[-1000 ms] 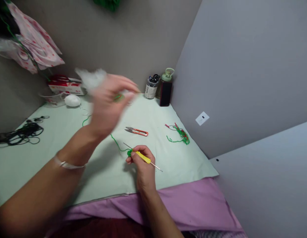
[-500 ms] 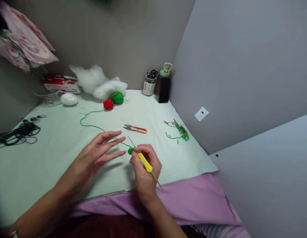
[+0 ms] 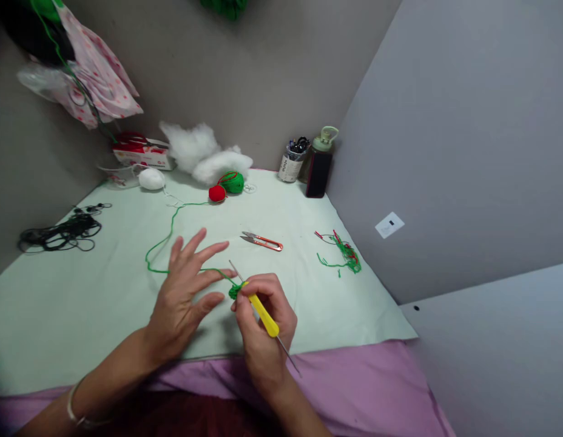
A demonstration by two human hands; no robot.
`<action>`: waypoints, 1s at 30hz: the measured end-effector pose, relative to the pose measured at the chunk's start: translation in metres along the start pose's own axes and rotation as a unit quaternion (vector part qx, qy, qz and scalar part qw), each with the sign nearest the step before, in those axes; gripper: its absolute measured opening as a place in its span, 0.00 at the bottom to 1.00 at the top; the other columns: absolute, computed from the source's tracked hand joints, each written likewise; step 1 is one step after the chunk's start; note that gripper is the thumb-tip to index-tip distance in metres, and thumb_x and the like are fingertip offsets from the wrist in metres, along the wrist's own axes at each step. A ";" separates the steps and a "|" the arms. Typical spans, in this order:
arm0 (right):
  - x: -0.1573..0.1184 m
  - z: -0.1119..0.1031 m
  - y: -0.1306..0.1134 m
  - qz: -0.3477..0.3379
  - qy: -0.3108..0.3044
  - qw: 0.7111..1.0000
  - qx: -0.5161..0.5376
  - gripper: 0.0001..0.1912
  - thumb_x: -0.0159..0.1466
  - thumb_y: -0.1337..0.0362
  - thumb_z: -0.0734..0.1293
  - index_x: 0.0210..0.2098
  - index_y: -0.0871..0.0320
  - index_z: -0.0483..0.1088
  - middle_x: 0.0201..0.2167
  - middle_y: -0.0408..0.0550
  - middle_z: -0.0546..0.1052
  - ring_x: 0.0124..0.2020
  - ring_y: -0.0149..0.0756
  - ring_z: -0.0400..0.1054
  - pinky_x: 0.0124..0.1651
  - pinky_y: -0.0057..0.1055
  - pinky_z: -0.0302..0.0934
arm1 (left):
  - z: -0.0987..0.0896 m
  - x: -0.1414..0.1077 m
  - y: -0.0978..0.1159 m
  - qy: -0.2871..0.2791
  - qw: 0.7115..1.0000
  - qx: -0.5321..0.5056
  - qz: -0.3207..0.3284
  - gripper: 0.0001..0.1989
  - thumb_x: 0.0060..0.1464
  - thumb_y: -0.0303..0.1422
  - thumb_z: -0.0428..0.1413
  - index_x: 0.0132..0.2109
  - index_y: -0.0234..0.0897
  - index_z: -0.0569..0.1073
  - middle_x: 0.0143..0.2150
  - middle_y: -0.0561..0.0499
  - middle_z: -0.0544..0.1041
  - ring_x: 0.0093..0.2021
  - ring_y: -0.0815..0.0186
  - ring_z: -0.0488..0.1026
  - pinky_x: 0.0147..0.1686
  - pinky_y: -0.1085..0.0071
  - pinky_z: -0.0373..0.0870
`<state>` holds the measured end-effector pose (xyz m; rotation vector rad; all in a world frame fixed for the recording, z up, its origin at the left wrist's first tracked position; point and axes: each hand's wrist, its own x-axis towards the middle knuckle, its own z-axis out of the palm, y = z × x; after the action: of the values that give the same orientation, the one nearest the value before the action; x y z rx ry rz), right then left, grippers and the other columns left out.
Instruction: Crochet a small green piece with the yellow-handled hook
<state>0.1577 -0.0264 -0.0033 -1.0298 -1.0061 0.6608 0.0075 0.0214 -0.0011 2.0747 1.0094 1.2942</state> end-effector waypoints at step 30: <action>0.009 -0.004 0.009 0.175 -0.019 0.983 0.058 0.06 0.58 0.62 0.77 0.32 0.54 0.77 0.26 0.40 0.78 0.25 0.32 0.72 0.30 0.28 0.68 | 0.020 0.001 0.025 -0.004 0.730 -0.549 -0.407 0.22 0.56 0.31 0.70 0.56 0.33 0.78 0.24 0.58 0.74 0.23 0.74 0.68 0.25 0.80 0.70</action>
<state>0.1646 -0.0170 -0.0087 -1.1049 -0.8152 1.0178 0.0338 0.0067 0.0092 0.5851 0.6852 0.9602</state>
